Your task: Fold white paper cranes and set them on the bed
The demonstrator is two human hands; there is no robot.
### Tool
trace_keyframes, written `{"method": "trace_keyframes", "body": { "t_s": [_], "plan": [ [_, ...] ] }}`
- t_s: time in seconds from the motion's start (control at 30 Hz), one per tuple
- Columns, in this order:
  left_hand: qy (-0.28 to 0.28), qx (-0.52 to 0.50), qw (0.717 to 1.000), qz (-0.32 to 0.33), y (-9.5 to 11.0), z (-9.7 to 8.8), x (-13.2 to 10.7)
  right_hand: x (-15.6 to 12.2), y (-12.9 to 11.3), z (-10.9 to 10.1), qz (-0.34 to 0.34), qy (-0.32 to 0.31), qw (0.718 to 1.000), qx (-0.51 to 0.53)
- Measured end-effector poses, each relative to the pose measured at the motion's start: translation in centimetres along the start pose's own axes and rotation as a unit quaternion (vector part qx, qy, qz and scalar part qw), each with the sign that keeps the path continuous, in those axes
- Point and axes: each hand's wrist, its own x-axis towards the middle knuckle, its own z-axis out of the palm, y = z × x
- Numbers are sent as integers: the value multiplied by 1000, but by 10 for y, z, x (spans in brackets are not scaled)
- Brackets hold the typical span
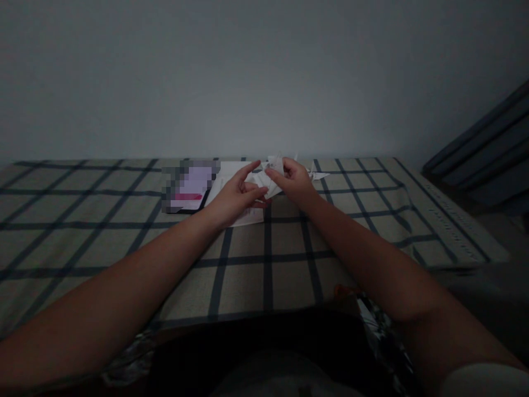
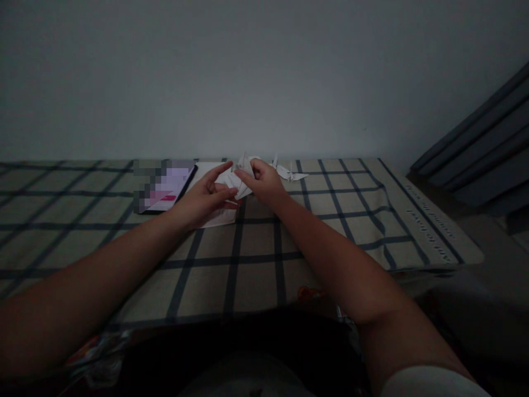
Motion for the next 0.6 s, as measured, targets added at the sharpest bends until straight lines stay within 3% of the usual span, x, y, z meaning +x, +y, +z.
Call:
{"method": "trace_keyframes", "body": {
  "t_s": [0.47, 0.6],
  "plan": [
    [37, 54, 997, 33, 3, 4, -3, -1, 4, 0, 3, 2, 1000, -2],
    [23, 42, 999, 20, 3, 4, -3, 0, 3, 0, 12, 12, 1000, -2]
  ]
}}
